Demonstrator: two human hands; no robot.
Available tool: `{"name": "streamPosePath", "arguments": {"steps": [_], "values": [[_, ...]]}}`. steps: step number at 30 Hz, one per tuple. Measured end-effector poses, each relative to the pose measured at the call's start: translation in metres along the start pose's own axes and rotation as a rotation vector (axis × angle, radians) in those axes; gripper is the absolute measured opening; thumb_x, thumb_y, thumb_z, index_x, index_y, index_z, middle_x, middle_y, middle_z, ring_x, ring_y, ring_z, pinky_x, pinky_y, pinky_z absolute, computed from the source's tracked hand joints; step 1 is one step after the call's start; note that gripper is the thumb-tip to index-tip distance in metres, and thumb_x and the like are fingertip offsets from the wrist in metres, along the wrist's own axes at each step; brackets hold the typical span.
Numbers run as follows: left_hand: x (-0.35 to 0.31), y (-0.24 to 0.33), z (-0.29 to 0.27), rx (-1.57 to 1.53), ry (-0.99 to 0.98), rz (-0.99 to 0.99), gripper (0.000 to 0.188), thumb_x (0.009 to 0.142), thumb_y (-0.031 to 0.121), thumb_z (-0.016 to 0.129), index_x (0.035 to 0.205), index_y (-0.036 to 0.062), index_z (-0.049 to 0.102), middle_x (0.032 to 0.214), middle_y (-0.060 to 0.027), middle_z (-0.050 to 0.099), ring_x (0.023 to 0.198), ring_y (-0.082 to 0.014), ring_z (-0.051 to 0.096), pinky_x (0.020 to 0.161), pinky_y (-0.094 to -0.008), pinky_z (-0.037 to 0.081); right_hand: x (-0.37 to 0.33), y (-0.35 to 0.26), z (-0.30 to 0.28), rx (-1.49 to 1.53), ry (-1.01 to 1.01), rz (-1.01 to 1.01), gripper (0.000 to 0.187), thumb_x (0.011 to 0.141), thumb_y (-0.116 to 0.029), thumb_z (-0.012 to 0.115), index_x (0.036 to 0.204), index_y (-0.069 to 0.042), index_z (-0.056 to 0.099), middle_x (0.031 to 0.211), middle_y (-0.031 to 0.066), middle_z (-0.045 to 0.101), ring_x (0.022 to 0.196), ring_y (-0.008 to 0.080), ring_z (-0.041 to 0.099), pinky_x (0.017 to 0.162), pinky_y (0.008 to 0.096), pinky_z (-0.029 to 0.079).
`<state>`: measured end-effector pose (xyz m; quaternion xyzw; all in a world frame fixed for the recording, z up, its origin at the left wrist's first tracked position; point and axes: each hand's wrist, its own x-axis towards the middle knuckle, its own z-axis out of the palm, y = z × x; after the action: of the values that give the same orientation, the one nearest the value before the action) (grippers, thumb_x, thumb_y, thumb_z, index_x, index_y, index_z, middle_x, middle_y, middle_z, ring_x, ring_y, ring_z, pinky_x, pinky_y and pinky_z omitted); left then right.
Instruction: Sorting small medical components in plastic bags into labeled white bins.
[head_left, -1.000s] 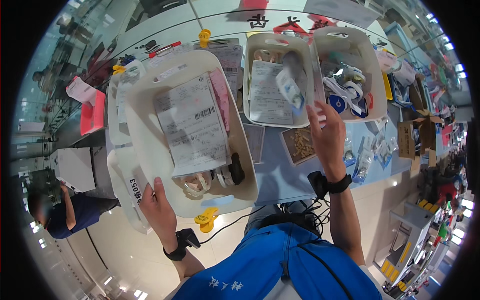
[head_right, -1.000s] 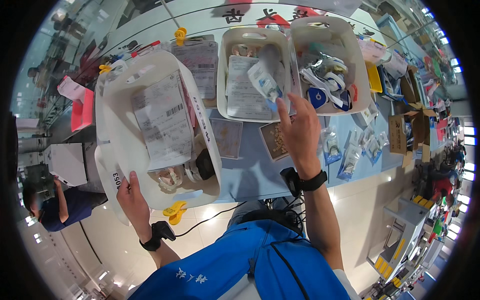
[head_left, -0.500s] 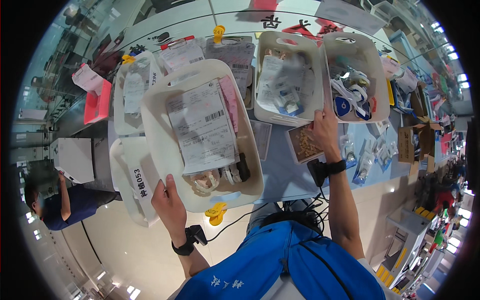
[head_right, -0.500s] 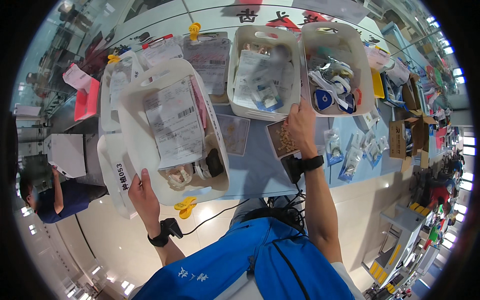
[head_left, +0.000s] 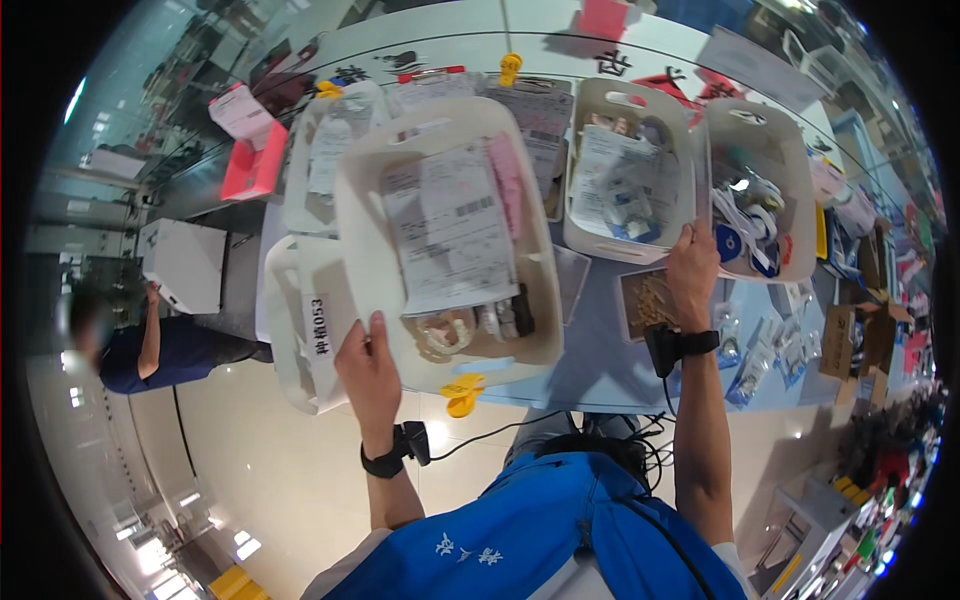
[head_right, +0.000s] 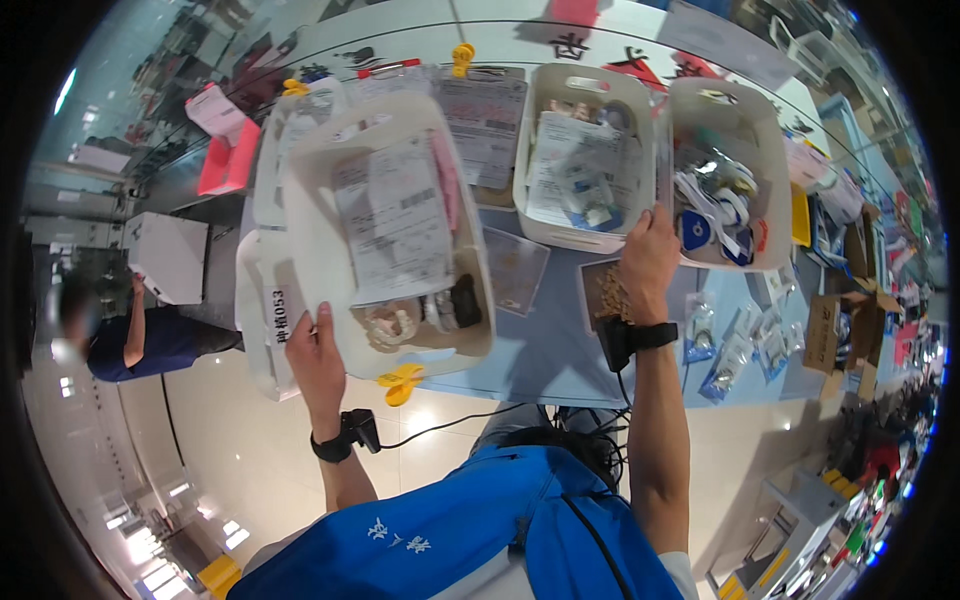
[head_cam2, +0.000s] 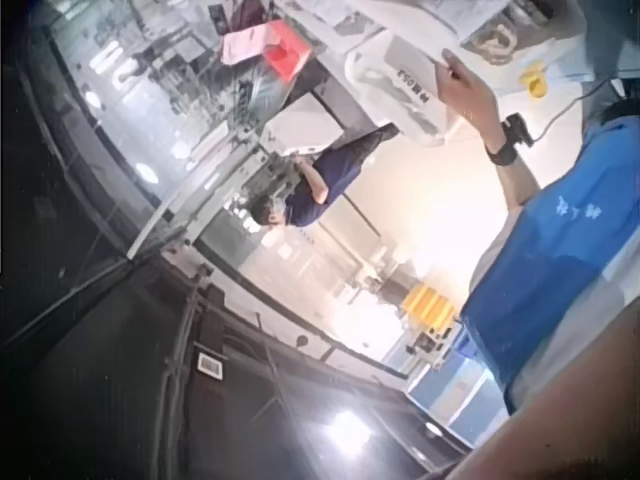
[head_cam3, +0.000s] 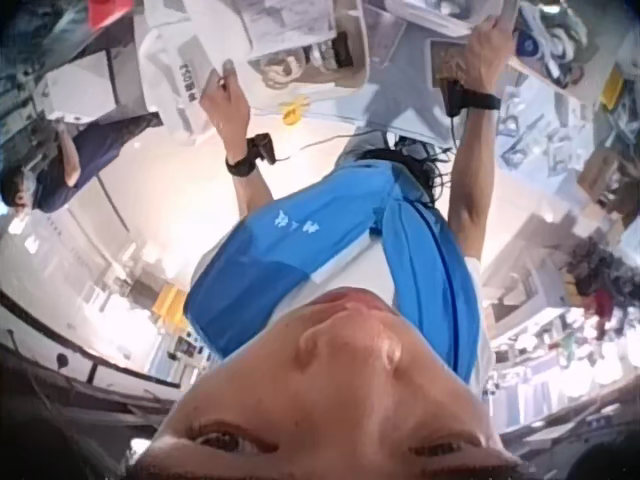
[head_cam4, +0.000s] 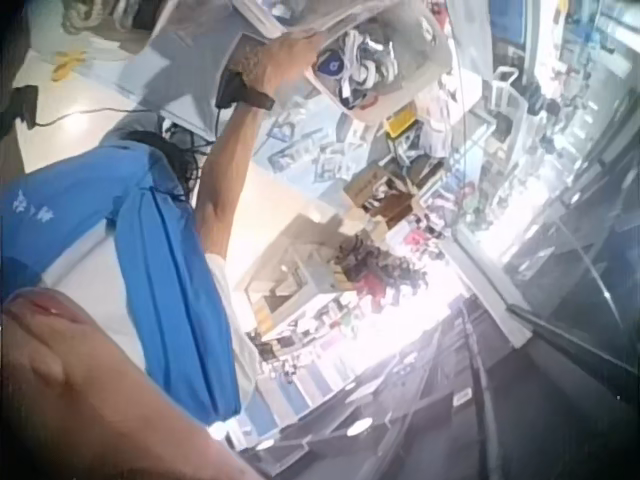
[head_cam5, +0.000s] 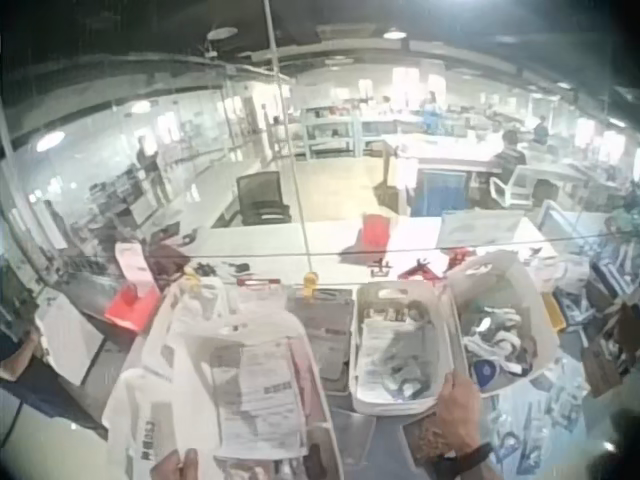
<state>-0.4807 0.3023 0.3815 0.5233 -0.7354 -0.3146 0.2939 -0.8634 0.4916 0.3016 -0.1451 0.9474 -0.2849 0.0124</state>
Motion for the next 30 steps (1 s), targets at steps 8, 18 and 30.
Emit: {"name": "streamPosePath", "arguments": {"steps": [8, 18, 30], "values": [[-0.007, -0.001, 0.006, 0.085, -0.033, 0.022, 0.044, 0.106, 0.020, 0.060, 0.073, -0.0021, 0.042, 0.061, -0.0134, 0.038, 0.056, -0.0226, 0.031, 0.054, -0.0391, 0.031, 0.020, -0.020, -0.020, -0.289, -0.058, -0.182, 0.029, 0.103, -0.020, 0.051, 0.119, 0.000, 0.065, 0.100, 0.0279, 0.072, 0.097, 0.0494, 0.068, 0.084, 0.0569, 0.052], [-0.014, -0.003, 0.012, 0.052, -0.060, 0.045, 0.045, 0.107, 0.021, 0.060, 0.075, -0.0030, 0.040, 0.063, -0.0061, 0.032, 0.060, -0.0139, 0.028, 0.053, -0.0346, 0.027, 0.025, -0.019, -0.077, 0.319, -0.247, 0.066, 0.031, 0.107, -0.019, 0.046, 0.095, 0.002, 0.065, 0.057, 0.0090, 0.059, 0.041, 0.0134, 0.056, 0.037, 0.0297, 0.043], [0.009, 0.001, 0.022, 0.083, -0.120, 0.094, 0.042, 0.107, 0.021, 0.059, 0.075, -0.0026, 0.045, 0.060, -0.0143, 0.038, 0.056, -0.0233, 0.032, 0.055, -0.0398, 0.030, -0.108, 0.009, -0.244, 0.531, 0.049, 0.257, 0.028, 0.104, -0.029, 0.062, 0.106, -0.002, 0.069, 0.070, -0.0009, 0.061, 0.048, 0.0065, 0.054, 0.038, 0.0227, 0.035]]}}
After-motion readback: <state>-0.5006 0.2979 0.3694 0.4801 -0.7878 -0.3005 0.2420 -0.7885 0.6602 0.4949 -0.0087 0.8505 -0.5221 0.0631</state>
